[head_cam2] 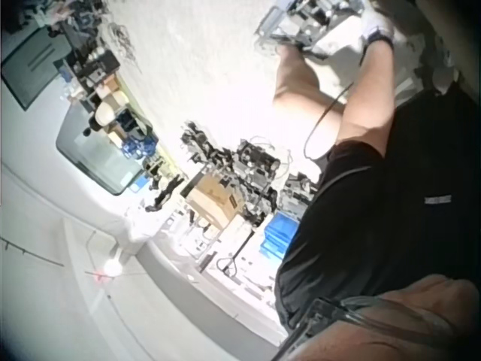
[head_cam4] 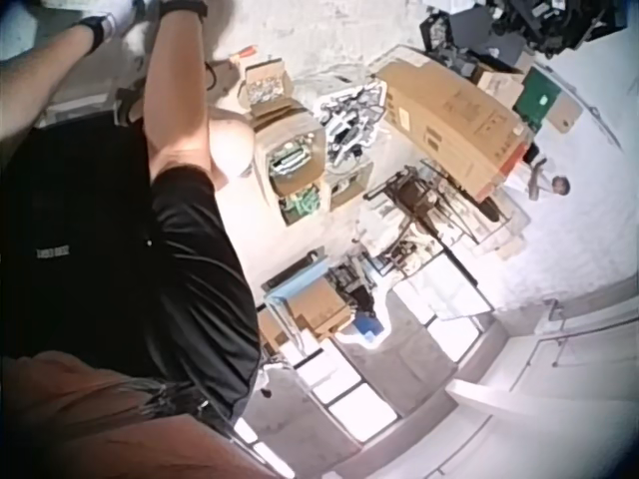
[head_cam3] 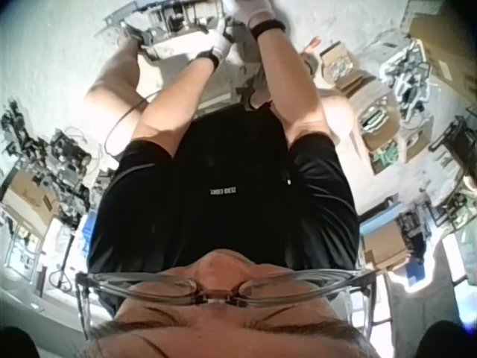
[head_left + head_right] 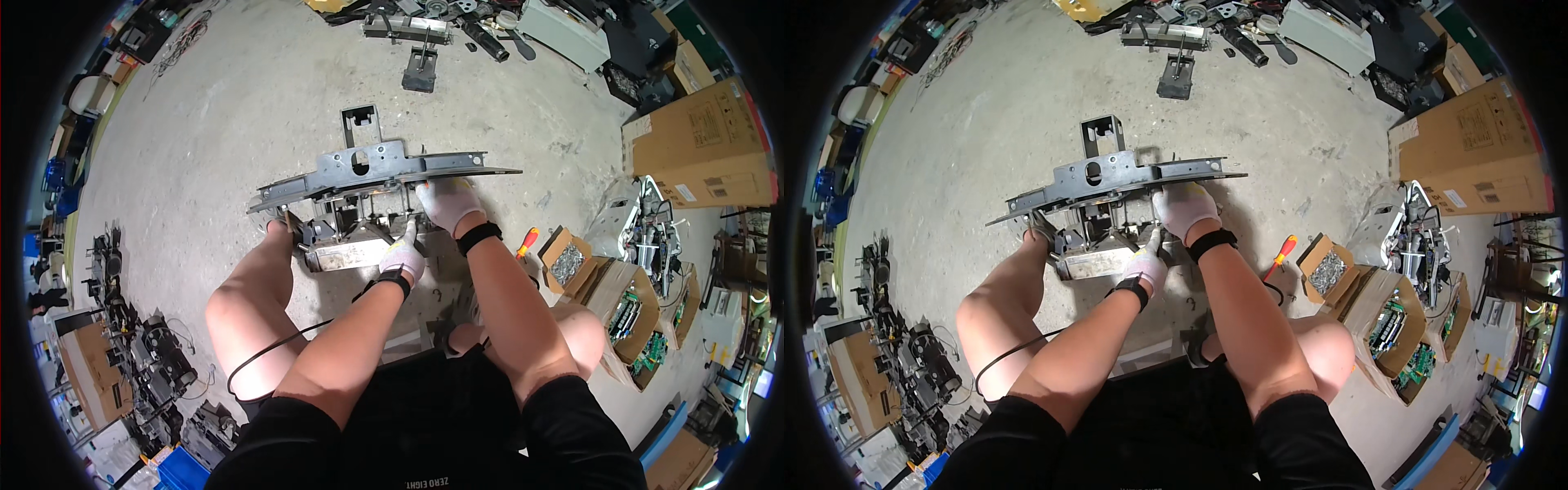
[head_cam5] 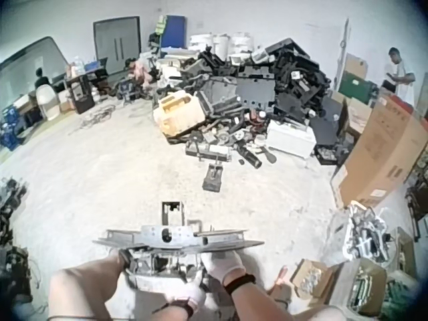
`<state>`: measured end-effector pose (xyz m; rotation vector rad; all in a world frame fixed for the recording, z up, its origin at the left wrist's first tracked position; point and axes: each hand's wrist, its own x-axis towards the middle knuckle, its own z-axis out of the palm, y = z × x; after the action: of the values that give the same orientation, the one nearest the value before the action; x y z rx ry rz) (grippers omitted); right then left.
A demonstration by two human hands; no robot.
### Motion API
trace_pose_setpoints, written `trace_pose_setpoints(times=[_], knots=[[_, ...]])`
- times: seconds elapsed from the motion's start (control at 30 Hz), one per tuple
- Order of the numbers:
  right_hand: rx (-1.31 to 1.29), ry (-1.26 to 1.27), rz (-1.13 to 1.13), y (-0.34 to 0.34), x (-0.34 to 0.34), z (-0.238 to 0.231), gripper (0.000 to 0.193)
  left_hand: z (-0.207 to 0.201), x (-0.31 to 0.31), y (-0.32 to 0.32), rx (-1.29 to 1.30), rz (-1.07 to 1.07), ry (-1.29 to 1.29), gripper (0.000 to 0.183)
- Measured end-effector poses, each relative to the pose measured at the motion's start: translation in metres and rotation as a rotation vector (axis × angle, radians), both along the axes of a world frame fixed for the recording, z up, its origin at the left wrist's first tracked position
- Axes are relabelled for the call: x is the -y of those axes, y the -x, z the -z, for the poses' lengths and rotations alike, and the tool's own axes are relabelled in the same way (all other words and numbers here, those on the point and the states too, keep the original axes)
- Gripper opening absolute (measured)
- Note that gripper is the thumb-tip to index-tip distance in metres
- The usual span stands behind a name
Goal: Disassembling a metal component from an electronic device using a screwdriver.
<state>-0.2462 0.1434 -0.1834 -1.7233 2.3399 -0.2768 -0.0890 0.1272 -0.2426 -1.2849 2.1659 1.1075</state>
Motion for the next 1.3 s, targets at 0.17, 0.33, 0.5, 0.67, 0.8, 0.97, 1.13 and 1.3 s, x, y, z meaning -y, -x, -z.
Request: trace_pose_setpoints(times=[0.17, 0.33, 0.5, 0.67, 0.8, 0.97, 1.13, 1.3], knots=[[-0.002, 0.057, 0.084, -0.008, 0.004, -0.011, 0.029, 0.085, 0.016, -0.006, -0.134, 0.049, -0.114, 0.066], [-0.066, -0.073, -0.014, 0.005, -0.008, 0.000, 0.034, 0.043, 0.003, -0.001, -0.176, 0.070, -0.075, 0.067], [-0.087, -0.056, 0.000, -0.003, 0.004, -0.002, 0.038, -0.005, 0.000, -0.007, -0.089, -0.070, 0.067, 0.067], [-0.158, -0.096, -0.095, -0.002, 0.003, -0.005, 0.039, -0.005, 0.006, -0.010, -0.061, -0.027, 0.025, 0.068], [-0.185, -0.081, -0.102, -0.002, 0.002, -0.001, 0.039, -0.003, 0.001, -0.014, -0.087, -0.018, 0.087, 0.068], [-0.227, -0.042, -0.184, 0.001, -0.003, 0.006, 0.022, 0.016, 0.008, -0.018, -0.128, 0.000, 0.054, 0.068], [-0.209, -0.084, -0.186, 0.002, -0.006, 0.009, 0.024, 0.018, 0.011, -0.017, -0.151, 0.070, 0.092, 0.069], [-0.084, -0.322, -0.108, -0.002, 0.003, -0.010, 0.033, 0.015, 0.016, -0.021, -0.210, 0.050, -0.057, 0.067]])
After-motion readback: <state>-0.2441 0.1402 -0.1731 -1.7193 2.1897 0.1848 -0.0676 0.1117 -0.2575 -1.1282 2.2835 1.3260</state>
